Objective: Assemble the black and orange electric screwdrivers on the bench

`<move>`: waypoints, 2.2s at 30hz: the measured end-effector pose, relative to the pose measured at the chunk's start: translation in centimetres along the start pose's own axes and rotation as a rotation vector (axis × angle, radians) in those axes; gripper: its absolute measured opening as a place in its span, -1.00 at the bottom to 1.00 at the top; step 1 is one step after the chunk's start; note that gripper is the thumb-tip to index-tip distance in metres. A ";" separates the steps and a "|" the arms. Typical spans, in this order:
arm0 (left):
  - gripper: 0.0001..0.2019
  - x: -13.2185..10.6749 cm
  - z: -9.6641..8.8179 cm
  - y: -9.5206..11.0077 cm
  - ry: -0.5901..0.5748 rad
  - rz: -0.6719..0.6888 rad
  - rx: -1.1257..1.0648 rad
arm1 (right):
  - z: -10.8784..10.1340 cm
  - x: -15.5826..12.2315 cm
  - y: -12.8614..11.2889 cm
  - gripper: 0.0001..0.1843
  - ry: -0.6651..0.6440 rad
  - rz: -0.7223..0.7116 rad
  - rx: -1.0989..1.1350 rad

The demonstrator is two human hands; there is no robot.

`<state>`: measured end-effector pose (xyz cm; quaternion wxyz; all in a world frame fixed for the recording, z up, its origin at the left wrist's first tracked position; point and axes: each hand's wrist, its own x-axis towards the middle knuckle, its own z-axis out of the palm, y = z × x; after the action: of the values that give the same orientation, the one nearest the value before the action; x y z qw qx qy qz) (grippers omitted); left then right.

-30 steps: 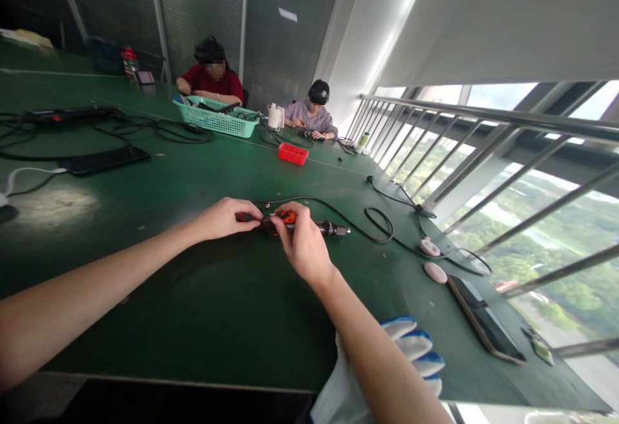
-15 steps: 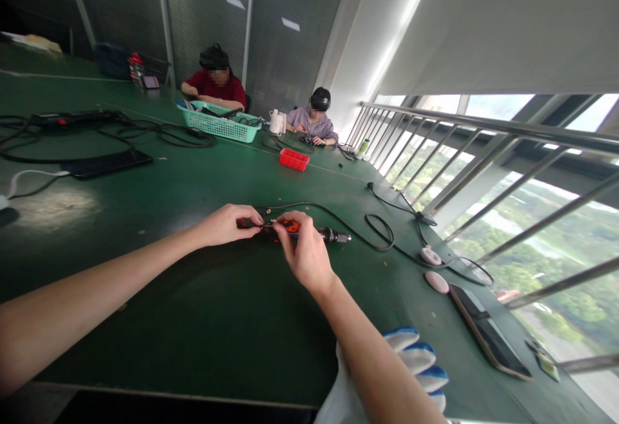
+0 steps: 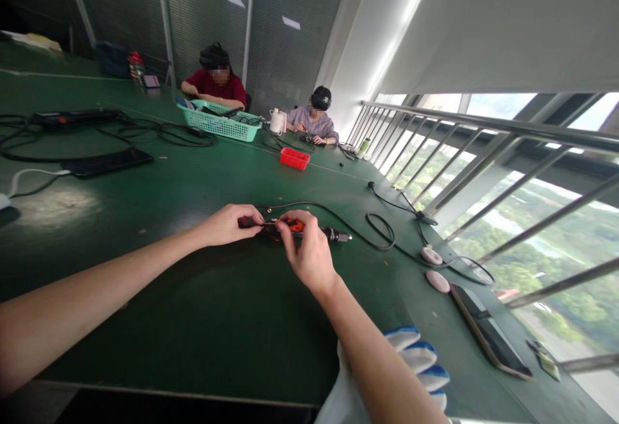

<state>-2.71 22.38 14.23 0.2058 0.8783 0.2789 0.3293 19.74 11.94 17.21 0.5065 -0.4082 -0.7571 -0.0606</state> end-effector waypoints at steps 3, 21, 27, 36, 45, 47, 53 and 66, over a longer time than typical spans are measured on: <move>-0.86 0.0 0.1 -0.2 0.001 0.002 0.000 | -0.2 0.0 -0.1 -0.75 0.039 -0.002 -0.014; -0.85 0.0 0.1 -0.4 -0.009 0.001 -0.009 | -0.1 0.2 0.1 -0.76 -0.082 -0.040 0.023; -0.85 0.0 0.1 -0.4 -0.010 0.002 -0.017 | -0.3 0.3 0.3 -0.79 -0.035 -0.015 -0.014; -0.86 0.1 0.2 -0.4 0.001 0.022 -0.015 | -0.3 0.5 -0.1 -0.82 -0.048 -0.029 -0.022; -0.86 0.1 0.3 -0.7 -0.002 0.021 -0.022 | -0.4 0.6 0.3 -0.87 -0.030 0.011 -0.016; -0.86 0.1 0.3 -0.6 -0.002 0.024 -0.027 | -0.5 0.6 0.3 -0.88 -0.051 -0.003 -0.007; -0.86 0.1 0.5 -0.6 0.014 0.028 -0.038 | -0.6 0.6 0.3 -0.89 -0.050 0.008 -0.030; -0.79 -0.1 0.2 0.3 -0.013 -0.009 -0.048 | -0.6 0.7 0.1 -0.88 -0.018 -0.018 -0.041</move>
<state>-2.49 22.07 14.24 0.2301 0.8740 0.2734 0.3292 20.15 12.06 18.03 0.4907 -0.4121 -0.7638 -0.0768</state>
